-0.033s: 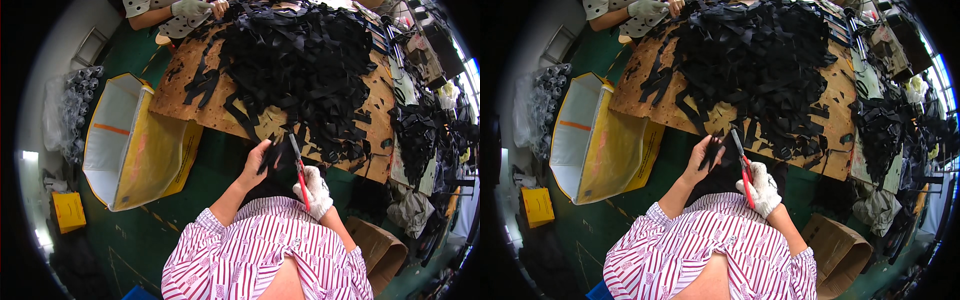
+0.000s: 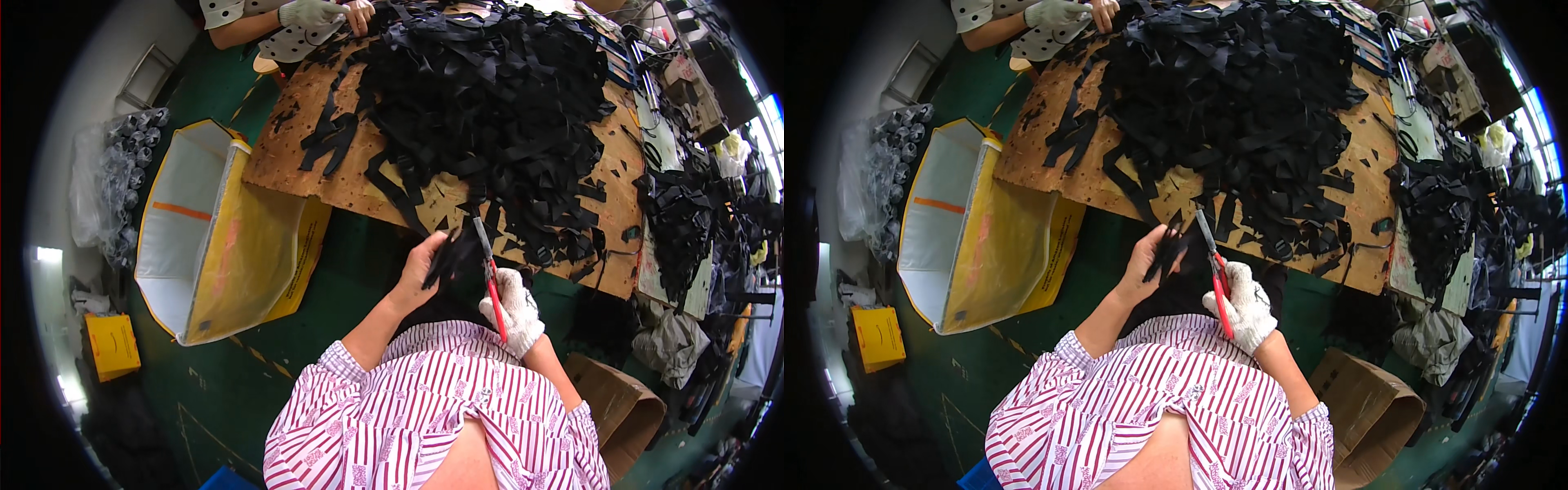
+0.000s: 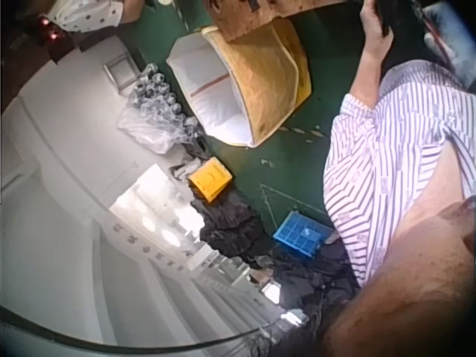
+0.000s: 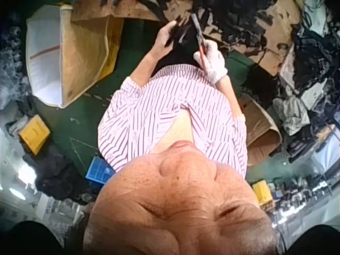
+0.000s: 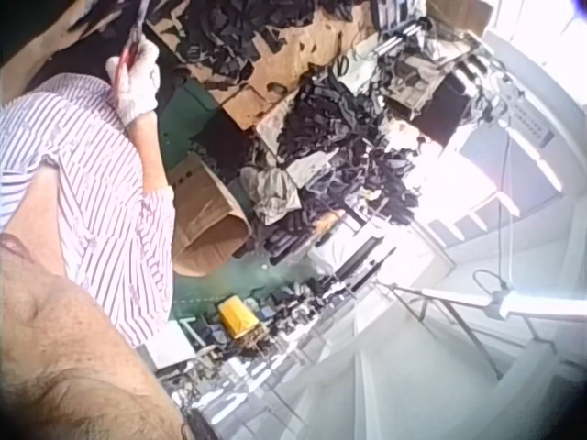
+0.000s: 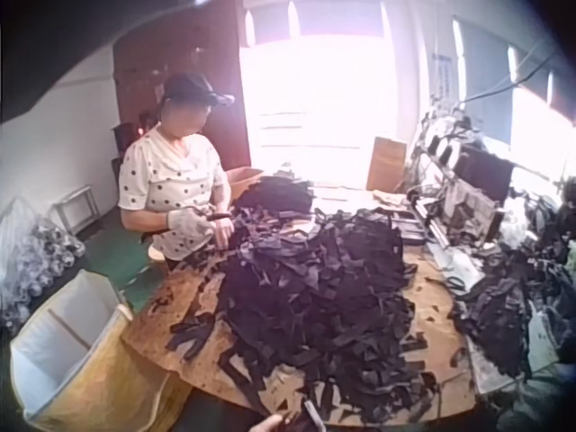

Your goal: The person uses red-handled scissors to cut black fabric strips into smaller pieces. They repeatedly pick up strips from a pile on a wooden table, cut them, and place the resulting pieces back onto the table.

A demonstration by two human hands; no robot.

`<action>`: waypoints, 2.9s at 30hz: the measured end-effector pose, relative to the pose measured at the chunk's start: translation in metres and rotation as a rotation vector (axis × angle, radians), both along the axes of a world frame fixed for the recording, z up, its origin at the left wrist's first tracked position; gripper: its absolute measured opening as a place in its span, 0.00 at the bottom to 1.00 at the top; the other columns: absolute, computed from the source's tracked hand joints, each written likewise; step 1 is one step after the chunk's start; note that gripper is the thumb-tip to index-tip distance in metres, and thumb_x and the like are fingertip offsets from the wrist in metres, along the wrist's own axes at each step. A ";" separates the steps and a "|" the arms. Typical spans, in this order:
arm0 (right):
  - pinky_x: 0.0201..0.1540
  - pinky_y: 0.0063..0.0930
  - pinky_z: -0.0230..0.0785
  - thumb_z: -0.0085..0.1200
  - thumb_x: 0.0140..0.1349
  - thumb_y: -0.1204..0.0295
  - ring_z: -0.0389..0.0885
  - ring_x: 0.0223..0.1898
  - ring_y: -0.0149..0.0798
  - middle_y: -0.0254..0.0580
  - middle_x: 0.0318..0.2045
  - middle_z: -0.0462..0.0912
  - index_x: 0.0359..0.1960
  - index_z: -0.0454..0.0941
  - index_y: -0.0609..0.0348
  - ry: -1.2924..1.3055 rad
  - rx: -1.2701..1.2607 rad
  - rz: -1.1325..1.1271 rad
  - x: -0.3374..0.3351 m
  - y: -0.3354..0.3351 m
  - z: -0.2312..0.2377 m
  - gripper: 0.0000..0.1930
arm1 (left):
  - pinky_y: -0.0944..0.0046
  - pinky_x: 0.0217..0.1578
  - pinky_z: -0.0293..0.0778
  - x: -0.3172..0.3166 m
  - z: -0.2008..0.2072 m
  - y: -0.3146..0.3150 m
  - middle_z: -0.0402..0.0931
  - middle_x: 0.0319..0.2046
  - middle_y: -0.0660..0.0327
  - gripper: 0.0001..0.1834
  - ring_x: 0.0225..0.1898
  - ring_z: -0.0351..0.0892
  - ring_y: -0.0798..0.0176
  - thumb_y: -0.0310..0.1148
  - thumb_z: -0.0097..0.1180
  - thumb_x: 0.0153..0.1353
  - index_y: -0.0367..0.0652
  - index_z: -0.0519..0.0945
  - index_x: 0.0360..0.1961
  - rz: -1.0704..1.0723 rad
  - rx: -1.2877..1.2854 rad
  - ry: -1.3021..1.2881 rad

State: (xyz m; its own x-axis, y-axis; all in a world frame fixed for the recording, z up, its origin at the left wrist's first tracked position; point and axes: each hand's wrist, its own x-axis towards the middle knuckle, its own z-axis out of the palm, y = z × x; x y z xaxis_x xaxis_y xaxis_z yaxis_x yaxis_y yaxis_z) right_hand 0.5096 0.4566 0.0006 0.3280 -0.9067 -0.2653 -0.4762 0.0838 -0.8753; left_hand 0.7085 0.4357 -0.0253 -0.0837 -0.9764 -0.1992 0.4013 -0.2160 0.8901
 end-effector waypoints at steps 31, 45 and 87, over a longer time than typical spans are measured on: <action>0.07 0.19 0.51 0.43 0.48 0.77 0.60 0.06 0.29 0.35 0.12 0.65 0.21 0.65 0.60 -0.297 0.303 -0.401 0.021 -0.014 0.003 0.01 | 0.69 0.31 0.69 0.164 0.050 -0.002 0.74 0.25 0.56 0.10 0.26 0.73 0.66 0.23 0.49 0.55 0.36 0.73 0.40 0.747 -0.313 -0.812; 0.10 0.18 0.56 0.43 0.50 0.75 0.63 0.09 0.28 0.34 0.17 0.66 0.31 0.65 0.64 -0.253 0.363 -0.348 0.017 -0.012 -0.005 0.07 | 0.53 0.43 0.71 0.198 -0.055 -0.105 0.72 0.37 0.46 0.19 0.41 0.73 0.41 0.18 0.59 0.42 0.36 0.78 0.41 0.648 -0.113 -1.492; 0.15 0.14 0.61 0.57 0.54 0.75 0.69 0.13 0.24 0.34 0.20 0.74 0.37 0.69 0.62 -0.609 0.285 -0.286 0.031 -0.064 0.031 0.12 | 0.70 0.54 0.65 0.024 0.002 0.030 0.75 0.48 0.59 0.24 0.49 0.73 0.69 0.45 0.42 0.68 0.33 0.73 0.52 -0.122 -0.082 0.325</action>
State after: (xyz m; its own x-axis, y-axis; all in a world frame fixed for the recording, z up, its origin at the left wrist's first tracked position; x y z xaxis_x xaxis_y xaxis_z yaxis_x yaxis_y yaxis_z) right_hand 0.5410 0.3926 0.0320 0.2533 -0.9019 -0.3498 0.1625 0.3962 -0.9037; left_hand 0.7329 0.4659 -0.0238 -0.2465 -0.9670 -0.0649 0.6423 -0.2131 0.7362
